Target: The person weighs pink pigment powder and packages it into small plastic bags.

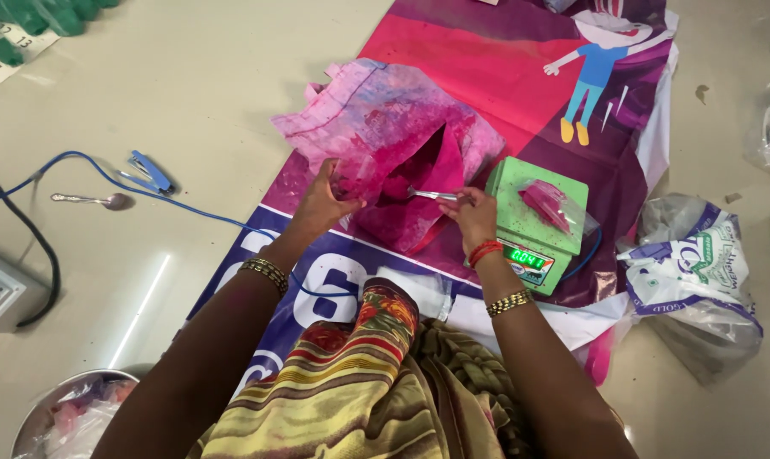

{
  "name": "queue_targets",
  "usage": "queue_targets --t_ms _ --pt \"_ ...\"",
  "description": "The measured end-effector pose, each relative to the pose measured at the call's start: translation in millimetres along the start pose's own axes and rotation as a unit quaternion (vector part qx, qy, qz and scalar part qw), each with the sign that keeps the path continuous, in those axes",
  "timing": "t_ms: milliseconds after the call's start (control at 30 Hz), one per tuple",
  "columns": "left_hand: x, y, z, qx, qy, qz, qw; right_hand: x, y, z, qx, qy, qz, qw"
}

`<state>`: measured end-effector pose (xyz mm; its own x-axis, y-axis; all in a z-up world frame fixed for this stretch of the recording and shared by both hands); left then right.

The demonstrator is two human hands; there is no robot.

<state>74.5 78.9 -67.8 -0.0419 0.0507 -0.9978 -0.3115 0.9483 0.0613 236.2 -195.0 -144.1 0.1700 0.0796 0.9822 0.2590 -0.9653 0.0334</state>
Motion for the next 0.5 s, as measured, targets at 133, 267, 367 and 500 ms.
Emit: queue_targets --t_ms 133,267,367,500 --pt "2 -8 4 0.007 -0.009 -0.001 1.000 34 10 -12 -0.002 0.019 0.008 1.000" --pt "-6 -20 5 0.007 -0.020 0.007 1.000 75 22 -19 0.000 0.033 0.026 0.999" --pt "3 -25 12 0.001 -0.034 0.027 0.999 105 32 -19 -0.009 0.029 0.043 0.999" --pt "-3 -34 20 -0.008 -0.047 0.086 0.995 131 47 -10 0.001 0.060 0.053 0.997"
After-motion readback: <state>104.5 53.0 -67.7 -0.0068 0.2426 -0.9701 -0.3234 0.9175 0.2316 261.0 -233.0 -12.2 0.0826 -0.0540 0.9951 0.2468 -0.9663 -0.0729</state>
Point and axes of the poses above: each hand's wrist, its own z-axis towards the middle knuckle, its own y-axis out of the back of the hand, x = y × z, the point moved 3 cm from there along z, towards the middle knuckle, and after that the axes turned 10 degrees about -z, right-handed, at the moved point
